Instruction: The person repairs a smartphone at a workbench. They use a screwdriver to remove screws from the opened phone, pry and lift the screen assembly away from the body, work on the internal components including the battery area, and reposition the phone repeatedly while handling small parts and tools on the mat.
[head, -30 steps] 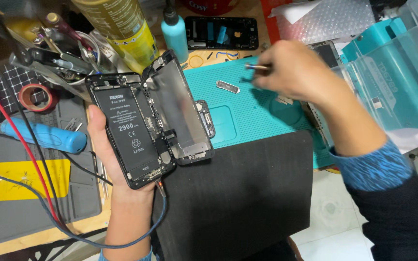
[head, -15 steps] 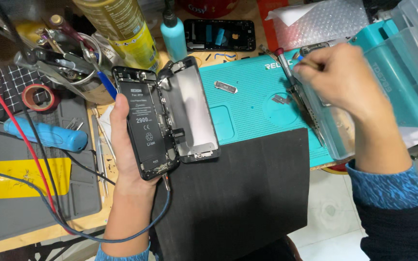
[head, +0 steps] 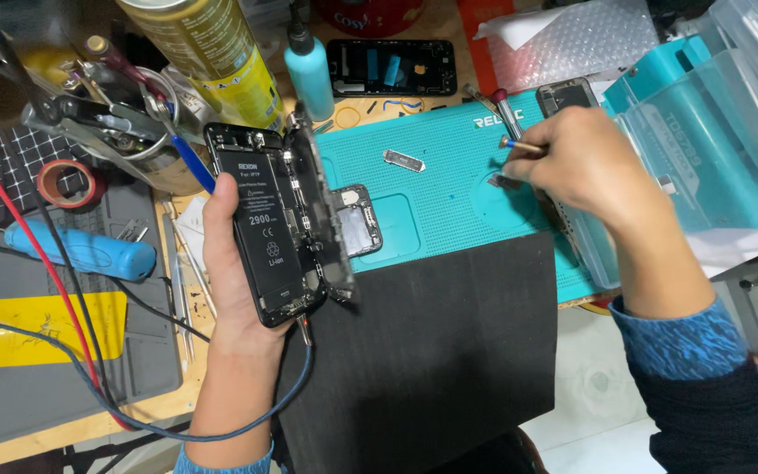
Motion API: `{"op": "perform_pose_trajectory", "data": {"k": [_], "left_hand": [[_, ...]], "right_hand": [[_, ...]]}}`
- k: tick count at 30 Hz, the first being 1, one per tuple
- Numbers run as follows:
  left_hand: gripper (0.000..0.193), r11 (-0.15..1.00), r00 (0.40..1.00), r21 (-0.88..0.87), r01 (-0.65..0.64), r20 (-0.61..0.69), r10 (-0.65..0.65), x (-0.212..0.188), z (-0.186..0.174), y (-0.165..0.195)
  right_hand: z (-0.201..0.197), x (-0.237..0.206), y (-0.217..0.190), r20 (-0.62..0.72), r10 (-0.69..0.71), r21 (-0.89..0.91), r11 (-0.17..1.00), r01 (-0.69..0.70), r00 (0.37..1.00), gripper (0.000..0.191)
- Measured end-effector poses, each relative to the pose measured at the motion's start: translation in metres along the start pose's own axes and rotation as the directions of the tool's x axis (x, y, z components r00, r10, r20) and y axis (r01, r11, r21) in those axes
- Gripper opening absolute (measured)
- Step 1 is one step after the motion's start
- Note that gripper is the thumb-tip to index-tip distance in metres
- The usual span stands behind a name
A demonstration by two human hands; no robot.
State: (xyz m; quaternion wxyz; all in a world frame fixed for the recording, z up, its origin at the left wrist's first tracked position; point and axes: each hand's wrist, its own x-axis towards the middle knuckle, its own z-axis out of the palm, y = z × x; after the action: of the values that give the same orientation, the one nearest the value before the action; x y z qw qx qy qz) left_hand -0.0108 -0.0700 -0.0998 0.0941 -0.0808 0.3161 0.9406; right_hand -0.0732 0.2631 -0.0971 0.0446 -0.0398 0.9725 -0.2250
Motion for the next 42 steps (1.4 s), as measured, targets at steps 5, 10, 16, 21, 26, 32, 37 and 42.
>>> {"op": "perform_pose_trajectory", "data": {"k": [5, 10, 16, 21, 26, 32, 37, 42], "left_hand": [[0.079, 0.991, 0.991, 0.024, 0.13, 0.029, -0.131, 0.0, 0.004, -0.001], [0.077, 0.982, 0.983, -0.074, 0.176, 0.074, -0.17, 0.001, -0.001, 0.0], [0.08, 0.964, 0.971, -0.149, 0.219, 0.133, -0.2, 0.002, -0.011, 0.0], [0.082, 0.949, 0.963, -0.197, 0.245, 0.161, -0.215, 0.007, -0.017, -0.001], [0.083, 0.947, 0.962, -0.205, 0.248, 0.172, -0.215, 0.006, -0.019, -0.002], [0.082, 0.937, 0.957, -0.23, 0.263, 0.184, -0.224, 0.006, -0.018, -0.002], [0.08, 0.951, 0.965, -0.201, 0.234, 0.17, -0.202, 0.004, -0.016, -0.003], [0.079, 0.949, 0.963, -0.201, 0.241, 0.174, -0.208, 0.003, -0.015, -0.002]], "right_hand": [[0.015, -0.005, -0.009, 0.004, 0.017, -0.196, 0.98, -0.015, 1.0, 0.029], [0.021, -0.006, -0.009, 0.003, 0.029, -0.278, 0.96, -0.027, 1.0, 0.03], [0.014, -0.008, -0.002, -0.028, 0.009, -0.169, 0.985, -0.014, 1.0, 0.028], [0.008, -0.005, 0.004, -0.032, 0.004, -0.08, 0.997, -0.006, 0.999, 0.026], [0.019, -0.004, -0.003, -0.029, -0.063, -0.007, 0.998, 0.063, 0.998, 0.021], [0.03, -0.004, -0.01, -0.064, -0.079, -0.081, 0.994, 0.074, 0.995, 0.018], [0.039, -0.003, -0.012, -0.076, -0.146, -0.215, 0.968, 0.127, 0.986, 0.019], [0.045, -0.005, -0.013, -0.116, -0.169, -0.232, 0.963, 0.139, 0.979, 0.019]]}}
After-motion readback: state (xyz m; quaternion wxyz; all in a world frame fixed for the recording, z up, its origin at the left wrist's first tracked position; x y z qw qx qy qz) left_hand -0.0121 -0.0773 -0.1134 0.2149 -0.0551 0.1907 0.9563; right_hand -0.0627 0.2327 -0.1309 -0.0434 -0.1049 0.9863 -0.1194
